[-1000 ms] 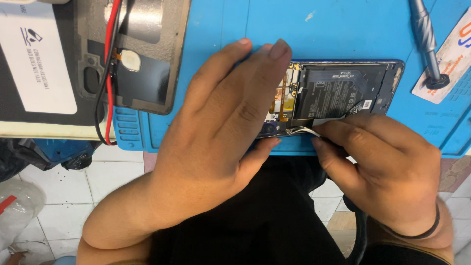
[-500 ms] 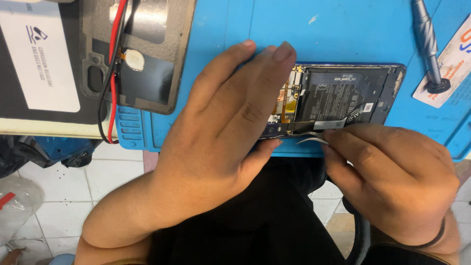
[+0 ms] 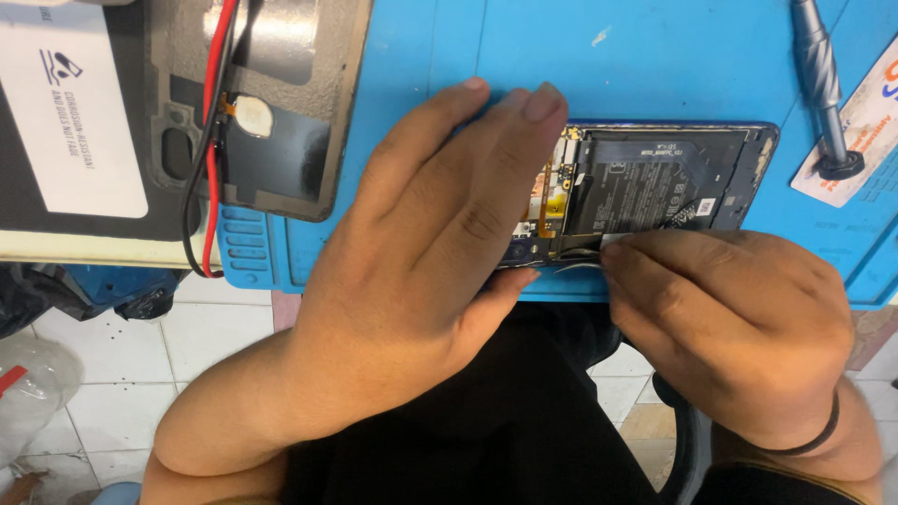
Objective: The person disassembles a smartphone on a blue work mat. They use a screwdriver to remove screws, then tweezers to lift and disconnect internal components including the battery connector and camera ribbon cable. The phone remains open with parts removed by the end of the clip.
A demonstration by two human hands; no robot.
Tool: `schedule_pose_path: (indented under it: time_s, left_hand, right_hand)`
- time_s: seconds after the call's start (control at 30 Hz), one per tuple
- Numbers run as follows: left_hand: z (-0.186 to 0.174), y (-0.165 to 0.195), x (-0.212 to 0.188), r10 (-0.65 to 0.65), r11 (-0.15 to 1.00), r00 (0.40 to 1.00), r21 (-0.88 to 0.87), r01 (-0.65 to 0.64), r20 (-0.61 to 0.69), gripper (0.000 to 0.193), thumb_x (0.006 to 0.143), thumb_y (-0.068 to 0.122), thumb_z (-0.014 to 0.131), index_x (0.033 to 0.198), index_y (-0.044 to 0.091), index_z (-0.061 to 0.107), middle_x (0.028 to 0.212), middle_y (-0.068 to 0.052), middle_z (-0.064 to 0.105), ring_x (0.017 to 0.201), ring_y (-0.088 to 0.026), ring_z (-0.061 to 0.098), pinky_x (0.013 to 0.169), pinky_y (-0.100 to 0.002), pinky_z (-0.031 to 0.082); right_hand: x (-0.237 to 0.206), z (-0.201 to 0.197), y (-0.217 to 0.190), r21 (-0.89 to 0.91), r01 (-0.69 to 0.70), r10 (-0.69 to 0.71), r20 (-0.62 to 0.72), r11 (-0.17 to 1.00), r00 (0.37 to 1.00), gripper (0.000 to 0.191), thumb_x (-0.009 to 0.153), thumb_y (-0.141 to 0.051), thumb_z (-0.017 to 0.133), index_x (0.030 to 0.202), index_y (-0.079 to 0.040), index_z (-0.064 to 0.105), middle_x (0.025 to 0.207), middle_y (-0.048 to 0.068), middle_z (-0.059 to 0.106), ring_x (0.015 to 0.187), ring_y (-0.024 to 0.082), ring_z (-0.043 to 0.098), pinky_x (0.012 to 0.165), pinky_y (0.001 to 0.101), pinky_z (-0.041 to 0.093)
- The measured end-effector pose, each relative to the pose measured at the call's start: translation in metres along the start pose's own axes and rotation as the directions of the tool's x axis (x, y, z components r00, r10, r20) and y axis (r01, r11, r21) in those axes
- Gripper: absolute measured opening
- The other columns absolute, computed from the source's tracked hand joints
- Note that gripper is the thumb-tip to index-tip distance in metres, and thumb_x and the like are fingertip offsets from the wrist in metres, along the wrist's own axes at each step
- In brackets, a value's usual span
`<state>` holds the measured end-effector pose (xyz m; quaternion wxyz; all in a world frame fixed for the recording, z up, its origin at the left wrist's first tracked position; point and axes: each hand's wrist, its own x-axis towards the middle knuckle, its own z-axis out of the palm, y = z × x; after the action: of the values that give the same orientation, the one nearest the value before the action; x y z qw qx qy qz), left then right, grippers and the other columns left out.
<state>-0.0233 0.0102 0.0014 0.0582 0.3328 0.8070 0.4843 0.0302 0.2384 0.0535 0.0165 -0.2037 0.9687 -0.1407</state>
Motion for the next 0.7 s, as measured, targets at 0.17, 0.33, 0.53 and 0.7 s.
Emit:
schedule_pose_path:
  time_s: [0.17,0.33,0.53,0.7]
  left_hand:
    - [-0.002,0.000,0.000,-0.002,1.000,1.000,-0.002,0.002,0.001,0.088,0.085,0.007,0.089,0.155,0.000,0.035,0.153,-0.017,0.051,0.145,-0.037,0.043,0.125,-0.042,0.042]
    - [-0.002,-0.001,0.001,0.004,1.000,1.000,0.008,-0.004,-0.002,0.089,0.086,0.009,0.090,0.154,0.000,0.034,0.152,-0.017,0.052,0.144,-0.037,0.045,0.125,-0.041,0.043]
    - [-0.005,-0.002,0.002,0.012,1.000,1.000,0.017,-0.012,0.021,0.087,0.088,0.013,0.090,0.155,-0.002,0.036,0.153,-0.019,0.053,0.143,-0.038,0.045,0.125,-0.042,0.043]
    - [-0.006,-0.004,0.005,0.028,0.999,0.999,0.024,-0.029,0.029,0.082,0.090,0.012,0.089,0.153,-0.004,0.038,0.155,-0.017,0.052,0.144,-0.038,0.047,0.126,-0.043,0.042]
  right_hand:
    - [-0.002,0.003,0.003,0.003,0.037,-0.037,-0.025,0.999,0.999,0.021,0.077,0.000,0.087,0.093,-0.004,0.074,0.095,0.009,0.073,0.077,0.023,0.069,0.064,0.0327,0.050]
    - [0.002,0.004,0.003,0.021,0.024,-0.023,-0.014,0.999,1.000,0.021,0.077,0.001,0.086,0.093,-0.003,0.074,0.096,0.009,0.073,0.079,0.023,0.070,0.065,0.0332,0.051]
    - [0.016,-0.003,0.012,0.096,0.010,-0.019,0.096,0.995,0.995,0.018,0.075,-0.007,0.086,0.089,-0.004,0.076,0.089,0.008,0.073,0.074,0.022,0.069,0.061,0.0348,0.052]
    - [0.024,-0.009,0.022,0.154,0.007,-0.036,0.190,0.988,0.981,0.022,0.074,-0.014,0.083,0.091,-0.004,0.076,0.088,0.007,0.071,0.076,0.021,0.070,0.064,0.0334,0.055]
